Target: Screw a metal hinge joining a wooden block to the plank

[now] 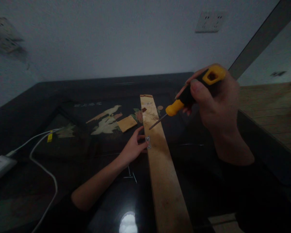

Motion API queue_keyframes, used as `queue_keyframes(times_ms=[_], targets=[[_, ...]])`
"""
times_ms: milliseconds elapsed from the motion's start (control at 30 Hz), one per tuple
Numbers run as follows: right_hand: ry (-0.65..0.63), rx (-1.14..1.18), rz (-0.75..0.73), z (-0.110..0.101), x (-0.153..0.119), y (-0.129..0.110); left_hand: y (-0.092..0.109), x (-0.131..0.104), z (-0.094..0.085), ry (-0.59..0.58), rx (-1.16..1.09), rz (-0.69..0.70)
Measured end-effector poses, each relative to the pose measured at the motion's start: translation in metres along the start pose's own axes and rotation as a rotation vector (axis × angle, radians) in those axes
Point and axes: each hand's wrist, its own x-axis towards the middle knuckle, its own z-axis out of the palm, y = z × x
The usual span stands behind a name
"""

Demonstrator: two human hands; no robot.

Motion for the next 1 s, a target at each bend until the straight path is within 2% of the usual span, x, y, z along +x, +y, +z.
queue_keyframes(times_ms=[300, 467, 700, 1000], targets=[[-0.088, -0.165, -0.007, 0.010, -0.003, 0.000, -0.001, 0.001, 0.000, 0.018, 0.015, 0.000], [-0.079, -0.126, -0.043, 0.010, -0.002, 0.003, 0.000, 0.000, 0.001, 0.023, 0.023, -0.003], [-0.102, -0.139, 0.010, 0.012, -0.003, 0.004, -0.002, 0.001, 0.000, 0.012, 0.008, 0.007], [-0.103, -0.134, -0.002, 0.013, -0.003, 0.005, -0.002, 0.002, 0.000, 0.010, 0.001, 0.003]])
